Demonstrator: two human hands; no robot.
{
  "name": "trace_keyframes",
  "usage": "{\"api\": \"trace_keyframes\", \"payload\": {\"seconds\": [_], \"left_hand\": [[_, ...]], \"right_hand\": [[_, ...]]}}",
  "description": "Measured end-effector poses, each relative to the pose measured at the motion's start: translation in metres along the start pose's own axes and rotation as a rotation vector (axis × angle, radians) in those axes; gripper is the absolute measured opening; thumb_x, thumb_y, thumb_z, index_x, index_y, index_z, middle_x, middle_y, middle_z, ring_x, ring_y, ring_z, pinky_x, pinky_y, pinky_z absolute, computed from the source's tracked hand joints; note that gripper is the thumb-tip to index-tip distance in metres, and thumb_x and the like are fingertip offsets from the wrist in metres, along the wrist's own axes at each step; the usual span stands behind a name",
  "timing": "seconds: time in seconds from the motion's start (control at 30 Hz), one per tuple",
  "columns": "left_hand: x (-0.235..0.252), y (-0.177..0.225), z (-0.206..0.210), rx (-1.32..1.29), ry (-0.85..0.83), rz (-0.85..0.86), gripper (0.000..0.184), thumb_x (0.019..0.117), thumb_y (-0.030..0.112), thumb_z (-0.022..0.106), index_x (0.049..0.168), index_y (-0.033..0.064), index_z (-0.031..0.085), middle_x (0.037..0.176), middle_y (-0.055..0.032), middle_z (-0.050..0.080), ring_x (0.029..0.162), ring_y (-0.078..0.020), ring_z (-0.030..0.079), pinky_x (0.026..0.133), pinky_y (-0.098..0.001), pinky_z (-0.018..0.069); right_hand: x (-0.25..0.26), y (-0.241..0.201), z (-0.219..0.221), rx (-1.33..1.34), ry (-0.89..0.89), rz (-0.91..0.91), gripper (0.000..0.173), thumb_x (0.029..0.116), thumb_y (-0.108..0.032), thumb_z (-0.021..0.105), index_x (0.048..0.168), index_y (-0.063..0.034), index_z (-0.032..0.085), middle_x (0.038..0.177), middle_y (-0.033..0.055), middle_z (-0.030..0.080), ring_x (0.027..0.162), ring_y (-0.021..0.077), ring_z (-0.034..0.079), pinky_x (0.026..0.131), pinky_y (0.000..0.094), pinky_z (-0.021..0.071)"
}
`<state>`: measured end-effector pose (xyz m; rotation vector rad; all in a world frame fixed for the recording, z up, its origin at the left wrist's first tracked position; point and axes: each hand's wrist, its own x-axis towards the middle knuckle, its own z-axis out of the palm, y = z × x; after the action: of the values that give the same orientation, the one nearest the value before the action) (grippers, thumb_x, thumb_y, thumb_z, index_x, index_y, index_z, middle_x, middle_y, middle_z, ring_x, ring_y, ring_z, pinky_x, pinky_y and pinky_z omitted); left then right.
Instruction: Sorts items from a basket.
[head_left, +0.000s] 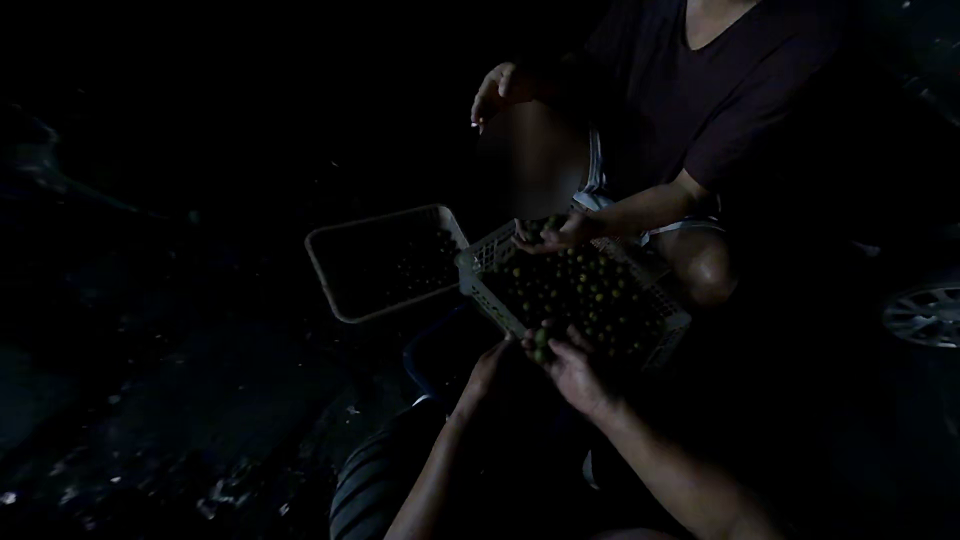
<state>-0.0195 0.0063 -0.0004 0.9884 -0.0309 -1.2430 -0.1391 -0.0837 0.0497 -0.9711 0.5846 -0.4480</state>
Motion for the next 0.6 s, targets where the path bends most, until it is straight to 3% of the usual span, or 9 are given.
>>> {"api": "trace_keyframes", "payload": {"seconds": [0.1, 0.27, 0.37, 0.43, 0.5, 0.57, 0.6], "left_hand": [[-0.005, 0.000, 0.004, -0.056, -0.059, -0.008, 0.055, 0.1125, 0.042, 0.022, 0.120, 0.0038, 0.061, 0.102, -0.0083, 0.072, 0.094, -0.0167, 0.070, 0.085, -0.0372, 0.0598], [-0.005, 0.000, 0.004, -0.080, 0.022, -0.006, 0.059, 0.1115, 0.047, 0.020, 0.116, 0.0064, 0.061, 0.097, -0.0054, 0.072, 0.090, -0.0122, 0.069, 0.080, -0.0328, 0.0596], [-0.008, 0.006, 0.006, 0.087, 0.046, 0.011, 0.054, 0.1129, 0.040, 0.022, 0.114, 0.0046, 0.062, 0.094, -0.0033, 0.072, 0.085, -0.0095, 0.069, 0.077, -0.0289, 0.0592], [-0.006, 0.007, 0.002, 0.217, 0.009, -0.001, 0.041, 0.1133, 0.030, 0.031, 0.113, 0.0061, 0.064, 0.092, 0.0003, 0.071, 0.084, -0.0067, 0.067, 0.077, -0.0261, 0.0579], [-0.004, 0.008, 0.002, 0.268, 0.041, -0.029, 0.031, 0.1117, 0.023, 0.038, 0.111, 0.0049, 0.064, 0.089, -0.0006, 0.070, 0.078, -0.0079, 0.067, 0.070, -0.0258, 0.0579], [-0.004, 0.010, 0.001, 0.336, 0.092, -0.006, 0.031, 0.1116, 0.021, 0.039, 0.110, 0.0027, 0.064, 0.091, -0.0024, 0.071, 0.077, -0.0080, 0.067, 0.069, -0.0248, 0.0568], [-0.006, 0.012, -0.001, 0.458, 0.103, 0.039, 0.029, 0.1113, 0.018, 0.040, 0.113, 0.0020, 0.063, 0.096, -0.0018, 0.069, 0.080, -0.0056, 0.065, 0.072, -0.0225, 0.0550]], "right_hand": [[-0.003, 0.013, 0.011, -0.372, -0.022, -0.153, 0.029, 0.1042, -0.002, 0.048, 0.130, 0.0092, 0.053, 0.126, 0.0189, 0.065, 0.116, 0.0201, 0.064, 0.103, 0.0351, 0.0532], [-0.001, 0.025, 0.013, -0.667, -0.064, -0.315, 0.026, 0.0989, -0.001, 0.056, 0.123, 0.0091, 0.062, 0.123, 0.0200, 0.067, 0.116, 0.0191, 0.064, 0.103, 0.0319, 0.0518], [0.003, 0.025, 0.003, -0.839, -0.062, -0.308, 0.028, 0.0963, -0.007, 0.064, 0.121, 0.0066, 0.065, 0.119, 0.0201, 0.067, 0.112, 0.0220, 0.065, 0.100, 0.0337, 0.0524], [0.006, 0.018, -0.009, -0.904, -0.099, -0.324, 0.035, 0.0943, -0.015, 0.070, 0.122, 0.0052, 0.067, 0.126, 0.0204, 0.066, 0.120, 0.0250, 0.062, 0.106, 0.0375, 0.0495], [0.013, -0.004, -0.025, -0.980, -0.066, -0.243, 0.036, 0.0992, -0.020, 0.065, 0.127, 0.0020, 0.066, 0.135, 0.0190, 0.063, 0.123, 0.0242, 0.063, 0.105, 0.0381, 0.0519], [0.029, -0.031, -0.051, -1.140, 0.060, -0.076, 0.034, 0.1057, -0.017, 0.054, 0.135, 0.0004, 0.059, 0.132, 0.0199, 0.063, 0.116, 0.0280, 0.066, 0.100, 0.0426, 0.0542], [0.037, -0.045, -0.069, -1.249, 0.139, 0.028, 0.035, 0.1075, -0.015, 0.051, 0.139, -0.0004, 0.056, 0.135, 0.0210, 0.062, 0.120, 0.0318, 0.064, 0.103, 0.0464, 0.0520]]}}
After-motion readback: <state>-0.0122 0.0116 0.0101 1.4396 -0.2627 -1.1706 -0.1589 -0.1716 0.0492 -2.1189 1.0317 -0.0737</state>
